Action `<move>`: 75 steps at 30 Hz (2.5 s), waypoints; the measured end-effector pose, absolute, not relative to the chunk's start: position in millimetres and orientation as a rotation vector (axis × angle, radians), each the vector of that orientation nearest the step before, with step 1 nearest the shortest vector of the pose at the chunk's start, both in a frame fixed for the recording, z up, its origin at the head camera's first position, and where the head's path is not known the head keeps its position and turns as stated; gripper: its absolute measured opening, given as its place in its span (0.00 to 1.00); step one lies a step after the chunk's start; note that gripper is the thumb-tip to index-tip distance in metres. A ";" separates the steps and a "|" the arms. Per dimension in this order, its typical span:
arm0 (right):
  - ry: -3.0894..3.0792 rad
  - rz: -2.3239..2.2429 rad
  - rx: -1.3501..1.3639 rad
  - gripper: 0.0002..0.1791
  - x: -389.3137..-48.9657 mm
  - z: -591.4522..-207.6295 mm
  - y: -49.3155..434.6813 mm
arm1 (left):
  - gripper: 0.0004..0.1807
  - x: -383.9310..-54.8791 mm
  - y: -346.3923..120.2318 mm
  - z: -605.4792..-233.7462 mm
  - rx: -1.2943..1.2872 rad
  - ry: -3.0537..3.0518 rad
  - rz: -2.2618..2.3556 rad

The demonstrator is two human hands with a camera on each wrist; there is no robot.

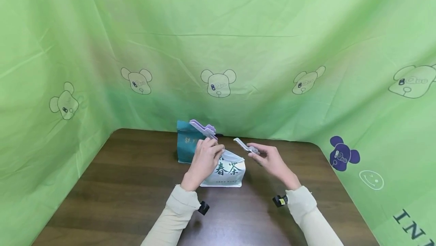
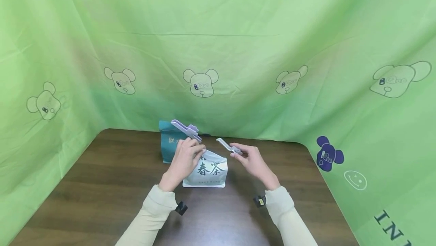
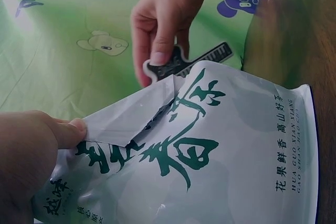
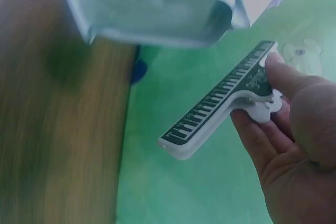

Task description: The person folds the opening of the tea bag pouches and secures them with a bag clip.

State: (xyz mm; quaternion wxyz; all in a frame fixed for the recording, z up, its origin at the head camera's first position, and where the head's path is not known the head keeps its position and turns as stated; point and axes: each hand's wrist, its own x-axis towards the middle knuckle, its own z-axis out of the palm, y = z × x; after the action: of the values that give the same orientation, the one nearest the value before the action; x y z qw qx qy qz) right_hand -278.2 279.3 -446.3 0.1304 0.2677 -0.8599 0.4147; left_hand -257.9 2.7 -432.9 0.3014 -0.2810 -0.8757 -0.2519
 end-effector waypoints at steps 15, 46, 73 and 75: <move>-2.422 1.277 0.930 0.14 -239.8 -406.8 254.6 | 0.04 -258.8 2.4 -432.5 -0.751 -2.309 -0.663; -2.491 1.152 1.020 0.15 -262.1 -434.8 282.2 | 0.04 -262.3 -0.8 -430.1 -0.824 -2.248 -0.666; -2.470 1.238 1.074 0.14 -271.7 -435.6 255.6 | 0.04 -262.4 0.5 -436.3 -0.838 -2.160 -0.676; -2.477 1.234 1.073 0.14 -270.7 -435.3 255.6 | 0.04 -262.6 0.7 -436.4 -0.836 -2.156 -0.693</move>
State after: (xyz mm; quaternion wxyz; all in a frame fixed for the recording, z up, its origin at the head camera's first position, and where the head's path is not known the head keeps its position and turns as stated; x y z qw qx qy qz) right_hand -270.7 255.6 -435.3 0.0865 0.3602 -0.8315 0.4140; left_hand -262.6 0.7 -436.4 0.3556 -0.3235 -0.8348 -0.2684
